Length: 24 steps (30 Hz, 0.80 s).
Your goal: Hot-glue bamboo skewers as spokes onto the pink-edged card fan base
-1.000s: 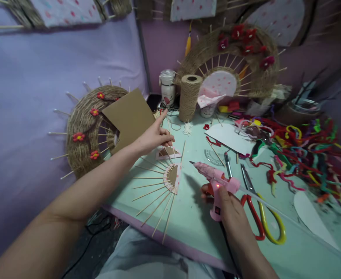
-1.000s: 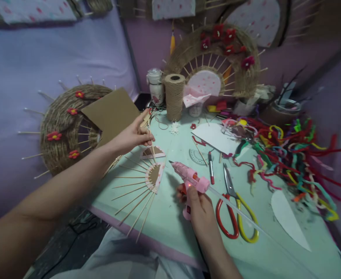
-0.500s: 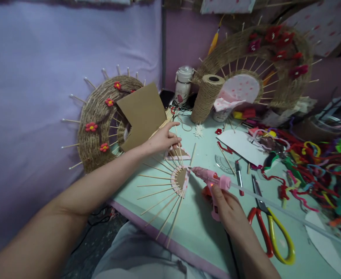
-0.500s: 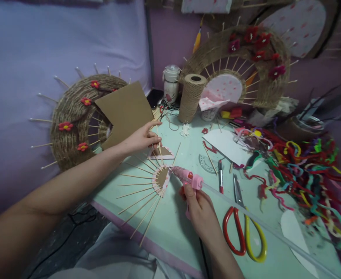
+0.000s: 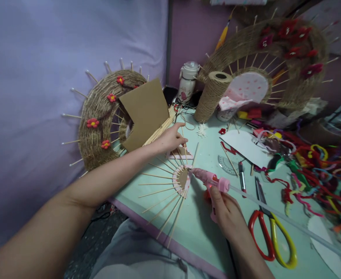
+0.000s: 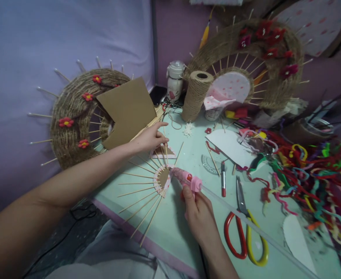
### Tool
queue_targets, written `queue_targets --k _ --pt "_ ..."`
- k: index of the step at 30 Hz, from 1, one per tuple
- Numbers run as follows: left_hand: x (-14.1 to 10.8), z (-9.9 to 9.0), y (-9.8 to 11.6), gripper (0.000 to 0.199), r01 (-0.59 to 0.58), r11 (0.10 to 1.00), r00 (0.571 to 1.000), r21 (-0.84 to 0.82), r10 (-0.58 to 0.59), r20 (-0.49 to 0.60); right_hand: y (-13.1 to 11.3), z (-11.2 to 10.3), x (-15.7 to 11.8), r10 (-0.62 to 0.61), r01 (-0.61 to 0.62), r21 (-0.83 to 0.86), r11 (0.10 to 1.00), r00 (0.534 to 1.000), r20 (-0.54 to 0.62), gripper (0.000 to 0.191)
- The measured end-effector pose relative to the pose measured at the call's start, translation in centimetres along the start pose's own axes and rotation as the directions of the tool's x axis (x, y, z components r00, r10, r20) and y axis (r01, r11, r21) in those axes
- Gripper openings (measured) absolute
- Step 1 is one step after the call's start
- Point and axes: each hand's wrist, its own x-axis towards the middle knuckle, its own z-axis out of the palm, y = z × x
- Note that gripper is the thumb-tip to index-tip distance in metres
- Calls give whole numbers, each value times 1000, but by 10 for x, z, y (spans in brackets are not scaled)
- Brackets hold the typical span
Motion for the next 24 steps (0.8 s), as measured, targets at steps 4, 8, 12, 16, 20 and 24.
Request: queue_targets --k 4,8,12,16,20,24 --pt "1 0 1 64 9 1000 1000 14 -9 -14 -1 0 0 -15 15 -15 1000 1000 -5 64" --pt "3 1 -2 63 -8 1000 999 15 8 -32 -2 1 1 -11 11 -15 1000 1000 -6 64" --pt "4 2 -7 63 -19 1000 999 3 19 -26 0 1 1 -8 8 -20 1000 1000 6 63" --pt "3 2 -6 63 -4 1000 1000 -9 4 -21 3 2 1 -25 25 -40 999 1000 2 62" --pt "2 1 -4 64 1 1000 1000 -24 -1 -13 1 2 2 -54 54 -63 997 998 -6 61" --pt "4 1 -5 65 -4 1000 1000 -7 3 -22 -1 1 1 -96 92 -84 992 995 -35 60"
